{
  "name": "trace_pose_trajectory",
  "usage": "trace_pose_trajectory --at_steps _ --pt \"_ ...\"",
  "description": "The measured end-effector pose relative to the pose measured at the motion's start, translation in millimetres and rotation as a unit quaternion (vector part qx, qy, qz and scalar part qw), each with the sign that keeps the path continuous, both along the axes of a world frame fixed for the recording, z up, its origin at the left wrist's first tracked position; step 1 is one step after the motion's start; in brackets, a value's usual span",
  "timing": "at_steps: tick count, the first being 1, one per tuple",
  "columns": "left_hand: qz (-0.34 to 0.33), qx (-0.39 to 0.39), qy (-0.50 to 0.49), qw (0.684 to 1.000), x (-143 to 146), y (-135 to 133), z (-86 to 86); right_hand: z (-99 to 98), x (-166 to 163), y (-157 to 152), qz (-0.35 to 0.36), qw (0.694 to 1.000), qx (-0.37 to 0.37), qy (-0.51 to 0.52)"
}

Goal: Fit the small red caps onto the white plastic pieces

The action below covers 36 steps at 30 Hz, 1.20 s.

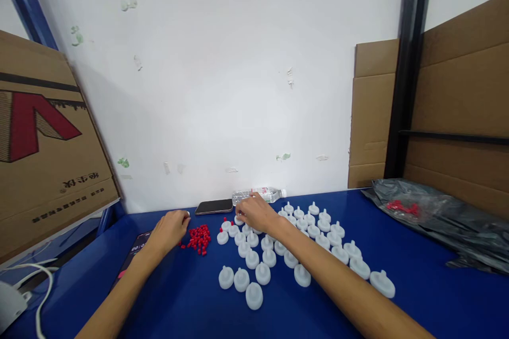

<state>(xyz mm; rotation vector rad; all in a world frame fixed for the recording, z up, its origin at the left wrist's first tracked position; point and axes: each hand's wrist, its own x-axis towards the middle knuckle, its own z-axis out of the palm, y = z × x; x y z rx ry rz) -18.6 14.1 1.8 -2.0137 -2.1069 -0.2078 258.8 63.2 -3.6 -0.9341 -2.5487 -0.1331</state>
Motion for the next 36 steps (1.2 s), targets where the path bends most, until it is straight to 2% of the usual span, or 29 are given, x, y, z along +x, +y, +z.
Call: trace_pose_trajectory --at_steps 7,11,14,17,22,25,29,32,36 --pt "0.006 -0.033 0.007 0.999 -0.9 -8.3 -0.9 11.5 4.6 -9.7 0.030 0.998 -0.024 0.040" --pt "0.008 -0.040 0.008 0.999 2.0 -11.1 3.0 24.5 3.8 -18.3 0.091 0.994 -0.067 0.014" --pt "0.008 -0.048 0.011 0.999 4.2 -11.7 4.2 27.5 -0.2 -23.9 0.111 0.991 -0.069 -0.029" --pt "0.011 -0.051 0.019 0.998 5.5 -11.6 3.1 23.3 -5.4 -27.4 0.103 0.990 -0.062 -0.072" --pt "0.014 -0.040 0.030 0.999 6.2 -10.3 0.2 16.0 -7.8 -26.7 0.094 0.990 -0.069 -0.075" --pt "0.020 -0.017 0.031 0.999 6.4 -9.6 1.3 19.4 -5.7 -24.2 0.078 0.994 -0.059 -0.055" --pt "0.014 0.024 0.020 0.999 10.5 -11.2 8.8 27.5 -4.7 -24.9 0.021 1.000 0.007 0.012" --pt "-0.044 0.083 -0.008 0.996 19.9 -15.0 14.0 30.5 -6.8 -30.8 0.038 0.998 0.039 0.037" --pt "-0.225 0.187 -0.088 0.952 38.5 -23.0 13.9 31.9 -11.6 -40.9 0.083 0.996 0.021 0.024"
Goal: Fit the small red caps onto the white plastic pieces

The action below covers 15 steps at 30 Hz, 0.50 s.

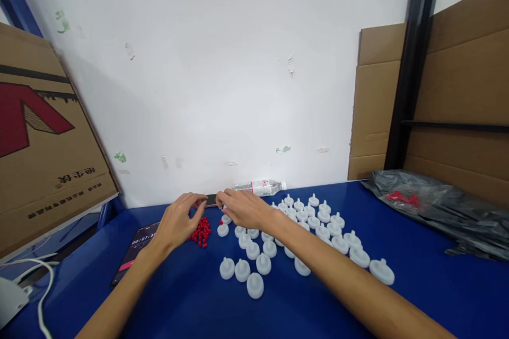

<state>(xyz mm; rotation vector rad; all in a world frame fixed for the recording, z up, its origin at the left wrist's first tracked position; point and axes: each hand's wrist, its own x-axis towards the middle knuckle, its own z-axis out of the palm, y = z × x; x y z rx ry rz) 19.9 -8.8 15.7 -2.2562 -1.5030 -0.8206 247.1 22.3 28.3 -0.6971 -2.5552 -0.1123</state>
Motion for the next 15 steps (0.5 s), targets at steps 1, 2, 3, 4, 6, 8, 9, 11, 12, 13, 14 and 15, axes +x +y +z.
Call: trace_pose_trajectory --at_steps 1,2,3,4,6,8,9,11,12,13,14,15 --pt "-0.038 0.007 -0.001 0.999 4.4 -2.0 -1.0 0.5 -1.1 -1.8 0.001 1.000 -0.005 -0.004" --pt "-0.067 0.009 0.005 0.998 8.3 -3.7 -2.1 1.1 -2.0 -3.1 0.001 1.000 -0.008 -0.008" --pt "-0.087 0.006 0.013 0.996 11.5 -4.9 -3.3 1.7 -2.6 -3.9 0.002 1.000 -0.009 -0.011" --pt "-0.099 0.003 0.021 0.995 13.9 -5.5 -4.5 2.3 -2.8 -4.2 0.006 1.000 -0.009 -0.014" --pt "-0.098 -0.003 0.032 0.995 16.3 -4.7 -6.6 3.1 -2.4 -3.8 0.016 1.000 -0.011 -0.015" --pt "-0.084 -0.008 0.046 0.995 16.1 -2.3 -8.3 3.5 -1.2 -2.8 0.019 0.999 -0.021 -0.016" --pt "-0.078 -0.010 0.053 0.995 15.4 -1.0 -9.0 3.7 -0.6 -2.4 0.017 0.999 -0.028 -0.016" --pt "-0.071 -0.012 0.063 0.995 14.2 0.8 -9.9 4.0 0.1 -2.1 0.014 0.999 -0.039 -0.016" --pt "-0.068 -0.013 0.066 0.995 13.8 1.0 -10.1 4.1 0.0 -2.2 0.014 0.999 -0.041 -0.015" --pt "-0.064 -0.014 0.067 0.996 13.8 0.8 -10.3 4.1 -0.4 -2.3 0.016 0.999 -0.040 -0.015" --pt "-0.058 -0.018 0.067 0.996 14.2 0.3 -10.4 4.1 -1.0 -2.3 0.018 0.999 -0.037 -0.015" --pt "-0.050 -0.024 0.066 0.996 14.8 -0.4 -10.4 3.9 -1.8 -2.3 0.019 0.999 -0.033 -0.014"
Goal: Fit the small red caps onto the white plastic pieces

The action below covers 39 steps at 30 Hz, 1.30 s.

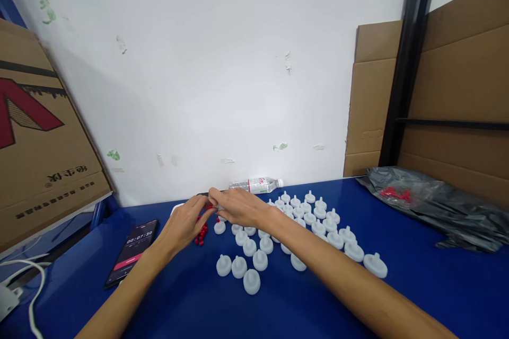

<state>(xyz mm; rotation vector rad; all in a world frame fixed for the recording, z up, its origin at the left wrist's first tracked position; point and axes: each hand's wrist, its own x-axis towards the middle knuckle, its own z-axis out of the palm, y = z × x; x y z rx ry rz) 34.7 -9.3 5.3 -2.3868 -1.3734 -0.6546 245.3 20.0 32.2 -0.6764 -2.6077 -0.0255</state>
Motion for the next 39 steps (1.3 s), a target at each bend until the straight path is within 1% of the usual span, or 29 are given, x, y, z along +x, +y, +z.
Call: trace_pose_trajectory --at_steps 4,9,11,14,16,19,21,22,24,25,26,27,28,29,30,31,32,33,34,35,37,39 --pt "0.020 -0.028 -0.015 0.999 4.6 -2.4 0.9 -1.6 -2.7 2.7 -0.001 1.000 0.016 0.008" --pt "0.042 -0.022 -0.014 0.999 9.2 -2.0 2.5 -3.2 -1.7 7.8 0.014 0.999 0.034 0.015" --pt "0.047 -0.032 -0.012 0.998 8.7 -2.5 2.9 -2.8 -0.2 8.2 0.015 0.999 0.035 0.014" --pt "0.032 -0.051 -0.013 0.998 5.5 -4.0 3.4 -2.2 1.6 7.3 0.011 0.999 0.029 0.016" --pt "0.013 -0.063 -0.031 0.997 4.0 -4.2 3.6 -2.8 1.2 7.1 0.011 0.999 0.037 0.007" --pt "-0.017 -0.087 -0.113 0.990 6.1 -1.8 3.2 -4.5 -2.9 8.4 0.013 0.997 0.075 -0.007" --pt "-0.029 -0.118 -0.210 0.970 9.6 1.6 2.2 -4.4 -5.7 10.6 0.019 0.993 0.112 -0.008" --pt "-0.036 -0.142 -0.269 0.952 10.9 3.6 1.5 -3.4 -6.1 12.0 0.022 0.991 0.134 -0.007" --pt "-0.053 -0.205 -0.390 0.896 11.0 7.5 0.8 0.4 -3.0 15.7 0.015 0.985 0.171 -0.011" --pt "-0.061 -0.232 -0.438 0.867 9.1 9.1 0.9 3.0 0.7 17.8 -0.005 0.984 0.178 -0.010" --pt "-0.061 -0.245 -0.469 0.846 6.0 10.5 1.5 5.9 5.5 19.8 -0.034 0.984 0.176 -0.006" --pt "-0.049 -0.238 -0.481 0.843 1.7 11.5 2.5 8.8 10.8 21.5 -0.070 0.984 0.166 0.003" --pt "-0.021 -0.213 -0.466 0.858 -3.3 12.2 3.8 11.4 15.9 22.7 -0.105 0.983 0.152 0.016" --pt "0.019 -0.175 -0.427 0.887 -8.6 12.7 5.1 13.6 20.3 23.3 -0.131 0.981 0.140 0.031" --pt "0.074 -0.129 -0.361 0.921 -13.7 13.0 6.3 15.1 23.4 23.0 -0.145 0.980 0.129 0.044" --pt "0.132 -0.095 -0.280 0.946 -18.2 13.2 7.3 15.8 24.9 22.2 -0.145 0.981 0.121 0.050" --pt "0.189 -0.073 -0.199 0.959 -21.9 13.4 7.8 15.6 24.7 20.9 -0.134 0.983 0.113 0.047" --pt "0.237 -0.069 -0.131 0.960 -24.7 13.6 7.9 14.6 23.2 19.5 -0.121 0.986 0.103 0.040" --pt "0.273 -0.079 -0.080 0.955 -26.6 13.8 7.7 12.8 20.6 18.1 -0.109 0.989 0.093 0.029" --pt "0.299 -0.093 -0.048 0.948 -27.8 14.1 7.2 10.5 17.6 17.1 -0.098 0.992 0.083 0.013" --pt "0.326 -0.116 -0.014 0.938 -29.5 14.9 5.7 5.3 11.8 16.3 -0.081 0.995 0.061 -0.022" --pt "0.335 -0.127 0.004 0.934 -31.4 16.0 3.7 0.6 8.4 16.6 -0.062 0.996 0.038 -0.049"
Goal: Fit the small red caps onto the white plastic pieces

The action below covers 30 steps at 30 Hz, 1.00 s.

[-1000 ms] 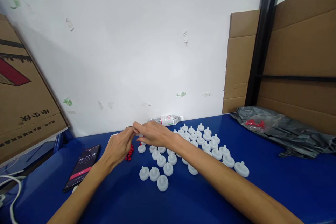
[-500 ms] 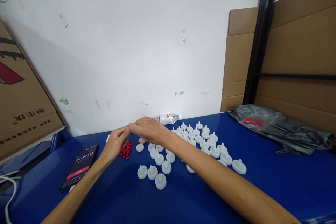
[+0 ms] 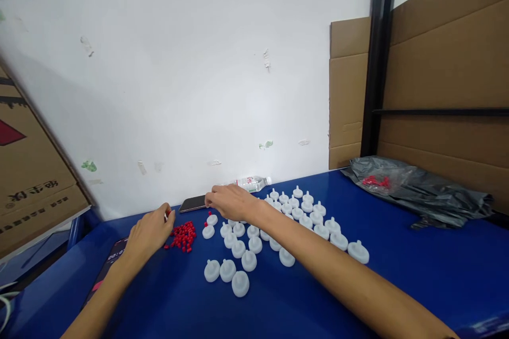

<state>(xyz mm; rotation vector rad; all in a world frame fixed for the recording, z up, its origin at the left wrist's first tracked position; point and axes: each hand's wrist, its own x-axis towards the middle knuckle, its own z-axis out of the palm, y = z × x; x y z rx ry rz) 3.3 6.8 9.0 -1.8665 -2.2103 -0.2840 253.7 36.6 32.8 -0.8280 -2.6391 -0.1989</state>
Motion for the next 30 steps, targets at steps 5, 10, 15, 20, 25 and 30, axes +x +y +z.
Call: trace_pose_trajectory --at_steps 5,10,15,20,25,30 --pt "0.009 -0.033 0.002 0.999 -8.5 3.9 -5.7 -5.7 0.7 0.3 0.020 0.999 -0.030 -0.031" --pt "0.019 -0.057 -0.003 0.998 -14.7 6.9 -9.5 -9.9 0.8 -0.1 0.030 0.996 -0.054 -0.067" --pt "0.017 -0.066 -0.005 0.998 -13.4 6.1 -8.5 -11.6 0.5 0.2 0.035 0.993 -0.075 -0.084" --pt "0.018 -0.068 0.000 0.998 -12.6 4.1 -8.7 -6.9 1.5 -1.2 0.060 0.992 -0.107 -0.032" --pt "0.024 -0.065 -0.003 0.998 -17.3 4.1 -10.7 -11.7 -6.0 -7.9 0.115 0.982 -0.150 -0.023" --pt "0.019 -0.077 -0.005 0.997 -19.0 2.9 -9.7 -19.6 -13.1 -14.7 0.086 0.988 -0.110 -0.061"
